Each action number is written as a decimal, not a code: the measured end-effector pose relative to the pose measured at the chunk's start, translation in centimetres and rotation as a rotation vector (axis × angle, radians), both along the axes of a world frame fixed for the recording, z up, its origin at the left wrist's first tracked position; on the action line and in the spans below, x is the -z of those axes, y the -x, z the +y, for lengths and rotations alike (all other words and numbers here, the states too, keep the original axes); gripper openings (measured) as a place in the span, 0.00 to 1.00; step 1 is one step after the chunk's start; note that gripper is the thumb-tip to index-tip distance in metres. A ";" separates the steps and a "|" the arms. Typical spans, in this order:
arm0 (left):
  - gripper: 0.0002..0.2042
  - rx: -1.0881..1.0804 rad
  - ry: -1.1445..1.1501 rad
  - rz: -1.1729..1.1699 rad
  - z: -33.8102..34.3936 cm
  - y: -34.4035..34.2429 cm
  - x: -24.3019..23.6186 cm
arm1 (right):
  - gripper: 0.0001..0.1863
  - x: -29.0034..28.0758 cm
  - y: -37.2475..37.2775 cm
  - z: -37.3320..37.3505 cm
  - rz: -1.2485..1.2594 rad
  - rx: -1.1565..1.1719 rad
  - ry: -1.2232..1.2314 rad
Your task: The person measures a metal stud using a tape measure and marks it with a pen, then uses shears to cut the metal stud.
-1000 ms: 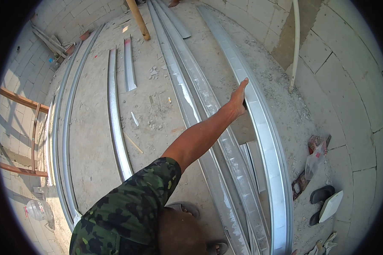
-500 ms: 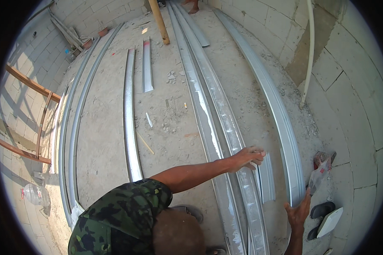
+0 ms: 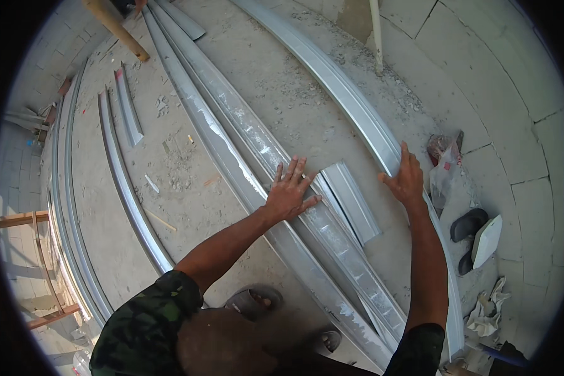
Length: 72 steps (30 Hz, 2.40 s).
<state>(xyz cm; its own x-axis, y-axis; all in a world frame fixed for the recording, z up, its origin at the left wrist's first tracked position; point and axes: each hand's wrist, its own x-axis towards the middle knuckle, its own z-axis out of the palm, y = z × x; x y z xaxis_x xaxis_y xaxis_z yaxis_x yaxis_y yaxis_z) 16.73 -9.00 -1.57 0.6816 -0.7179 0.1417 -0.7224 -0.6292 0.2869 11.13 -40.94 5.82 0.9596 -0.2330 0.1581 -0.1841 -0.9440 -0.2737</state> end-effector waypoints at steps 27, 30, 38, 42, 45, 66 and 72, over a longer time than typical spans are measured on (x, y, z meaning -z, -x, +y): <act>0.33 0.017 0.025 0.033 -0.4 1.1 0.4 | 0.59 4.8 36.3 -7.5 0.267 0.116 0.073; 0.33 -0.004 0.009 0.055 0.2 1.3 -0.1 | 0.60 3.0 38.6 -6.2 0.361 0.266 -0.005; 0.33 0.030 0.037 0.037 -1.2 1.2 0.0 | 0.66 4.6 39.3 -8.4 0.553 0.248 0.411; 0.33 0.026 0.051 0.053 -0.8 1.4 0.1 | 0.66 5.3 39.9 -9.0 0.507 0.247 0.366; 0.33 0.026 0.030 0.036 -0.6 1.0 -0.5 | 0.66 5.4 39.5 -8.4 0.513 0.293 0.292; 0.33 0.026 -0.007 0.059 -0.5 1.4 -0.4 | 0.65 4.5 39.0 -8.3 0.596 0.401 0.130; 0.33 0.031 0.002 0.051 -0.7 1.3 -0.4 | 0.65 2.9 38.4 -9.0 0.613 0.411 -0.078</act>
